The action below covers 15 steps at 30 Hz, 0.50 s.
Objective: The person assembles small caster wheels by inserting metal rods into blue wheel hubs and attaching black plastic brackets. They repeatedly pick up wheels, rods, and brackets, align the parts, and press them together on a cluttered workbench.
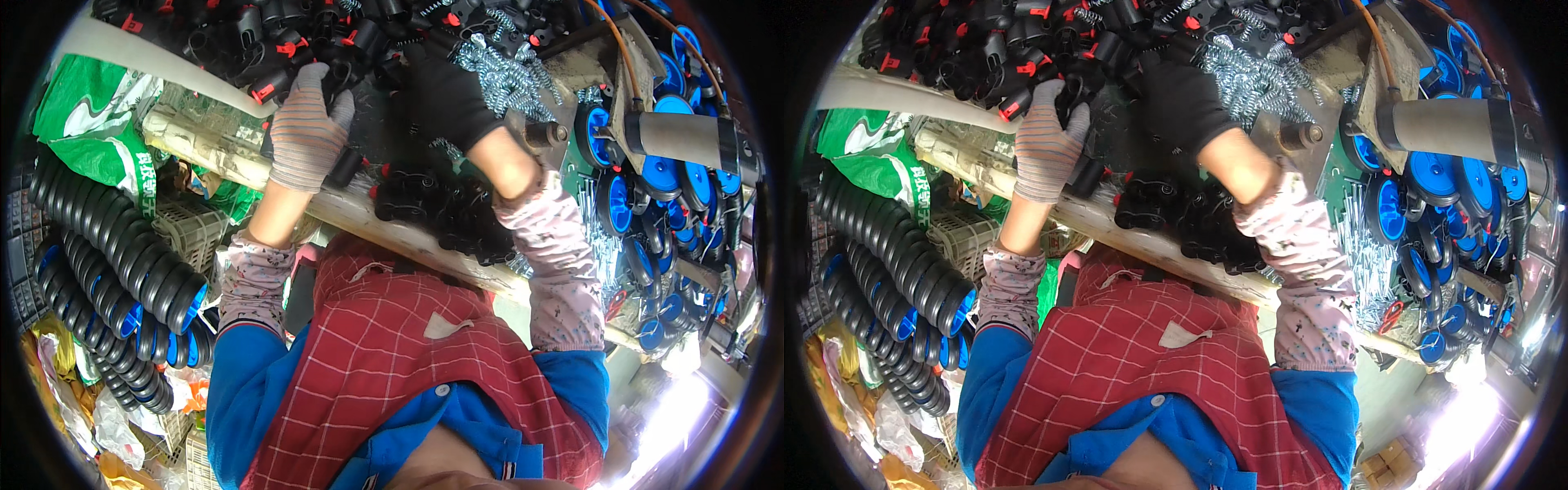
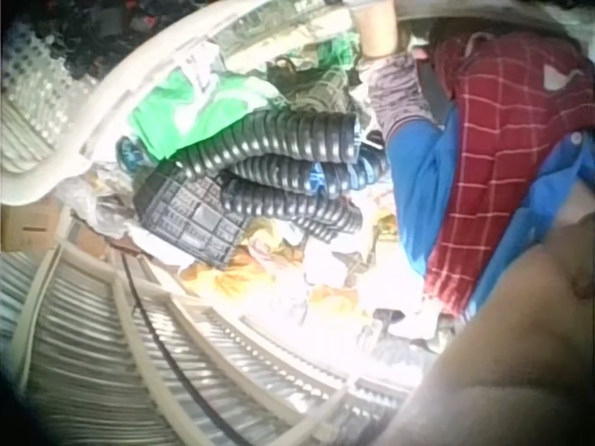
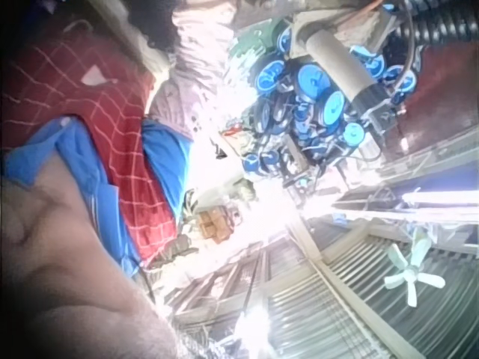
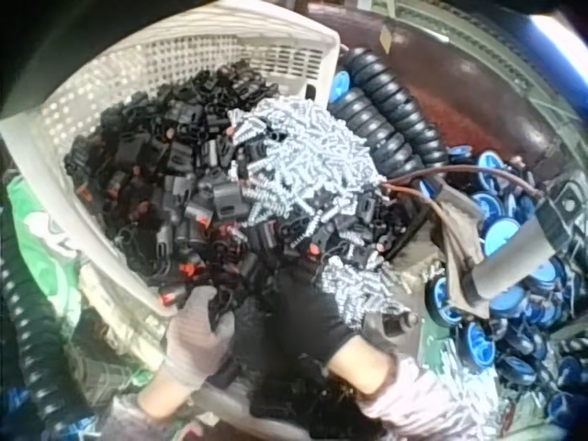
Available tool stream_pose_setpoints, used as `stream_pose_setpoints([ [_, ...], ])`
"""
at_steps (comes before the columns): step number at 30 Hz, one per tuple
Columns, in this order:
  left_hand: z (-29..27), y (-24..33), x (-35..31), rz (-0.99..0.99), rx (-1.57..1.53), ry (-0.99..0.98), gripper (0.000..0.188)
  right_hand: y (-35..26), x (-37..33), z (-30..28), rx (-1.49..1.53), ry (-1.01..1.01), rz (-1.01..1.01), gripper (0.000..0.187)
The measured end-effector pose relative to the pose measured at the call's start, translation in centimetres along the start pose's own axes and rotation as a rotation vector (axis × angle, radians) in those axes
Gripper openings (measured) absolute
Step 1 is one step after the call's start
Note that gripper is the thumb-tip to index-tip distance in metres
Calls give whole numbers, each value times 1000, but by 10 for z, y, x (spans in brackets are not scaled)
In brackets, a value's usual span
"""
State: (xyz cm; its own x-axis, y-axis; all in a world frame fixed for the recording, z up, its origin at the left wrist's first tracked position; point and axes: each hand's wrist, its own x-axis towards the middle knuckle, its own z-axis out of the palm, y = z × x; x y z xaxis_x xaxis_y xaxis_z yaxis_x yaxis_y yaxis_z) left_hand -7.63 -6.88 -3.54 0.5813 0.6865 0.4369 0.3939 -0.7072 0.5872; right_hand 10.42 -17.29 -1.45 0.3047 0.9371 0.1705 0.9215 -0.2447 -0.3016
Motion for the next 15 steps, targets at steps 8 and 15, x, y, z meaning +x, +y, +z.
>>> stream_pose_setpoints([
  [8, 3, 7, -9, 261, -22, -95, 41, 8, -43, -33, 579, -471, -277, 30],
  [15, -7, 16, -21, 238, 30, -454, 51, 42, -31, -20, 108, -170, -188, 30],
])
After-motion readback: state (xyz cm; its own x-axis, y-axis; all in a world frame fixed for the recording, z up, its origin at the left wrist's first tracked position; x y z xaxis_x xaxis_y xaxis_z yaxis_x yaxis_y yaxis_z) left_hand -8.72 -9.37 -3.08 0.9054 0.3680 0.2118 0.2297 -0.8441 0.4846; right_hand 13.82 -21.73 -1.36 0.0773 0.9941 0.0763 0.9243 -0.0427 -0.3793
